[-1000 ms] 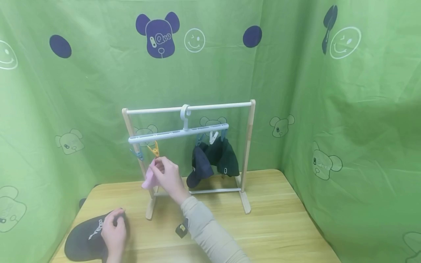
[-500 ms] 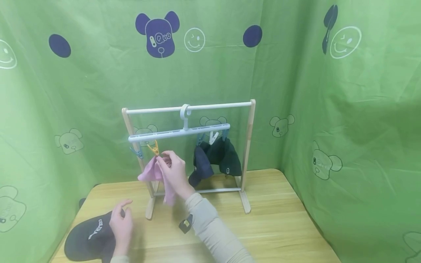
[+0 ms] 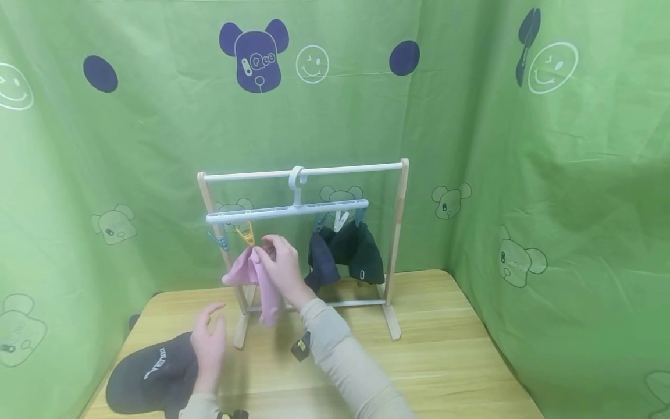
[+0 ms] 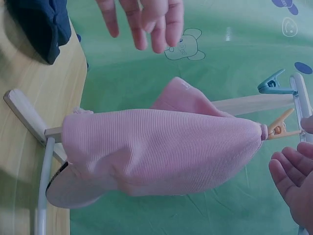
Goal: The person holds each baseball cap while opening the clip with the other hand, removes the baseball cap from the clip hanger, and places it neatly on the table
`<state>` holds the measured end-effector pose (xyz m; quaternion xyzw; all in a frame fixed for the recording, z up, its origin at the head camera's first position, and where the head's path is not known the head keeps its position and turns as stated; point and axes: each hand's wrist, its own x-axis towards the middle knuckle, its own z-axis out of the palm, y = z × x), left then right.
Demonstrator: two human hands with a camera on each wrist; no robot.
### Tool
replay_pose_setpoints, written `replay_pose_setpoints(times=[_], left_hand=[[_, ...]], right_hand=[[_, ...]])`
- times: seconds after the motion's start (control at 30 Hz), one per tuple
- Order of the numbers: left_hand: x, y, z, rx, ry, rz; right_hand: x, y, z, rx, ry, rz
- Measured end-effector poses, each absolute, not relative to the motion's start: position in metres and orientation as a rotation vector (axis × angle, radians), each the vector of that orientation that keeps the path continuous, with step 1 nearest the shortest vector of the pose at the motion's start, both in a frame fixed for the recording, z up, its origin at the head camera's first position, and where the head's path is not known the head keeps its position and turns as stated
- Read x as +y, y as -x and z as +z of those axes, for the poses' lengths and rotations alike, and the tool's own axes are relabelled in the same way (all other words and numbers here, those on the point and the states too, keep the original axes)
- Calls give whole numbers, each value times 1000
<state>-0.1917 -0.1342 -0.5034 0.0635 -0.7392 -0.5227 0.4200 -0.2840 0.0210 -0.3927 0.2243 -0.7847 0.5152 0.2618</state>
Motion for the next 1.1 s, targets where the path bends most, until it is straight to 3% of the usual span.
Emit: replay_pose_setpoints(times=[0.53, 1.1], left_hand=[[-109, 200, -489, -1857, 213, -1275], [-101, 205, -489, -1929, 416, -1336]], right_hand=[[22, 309, -381, -2218, -784, 1396], [7, 316, -364, -2334, -709, 1485]])
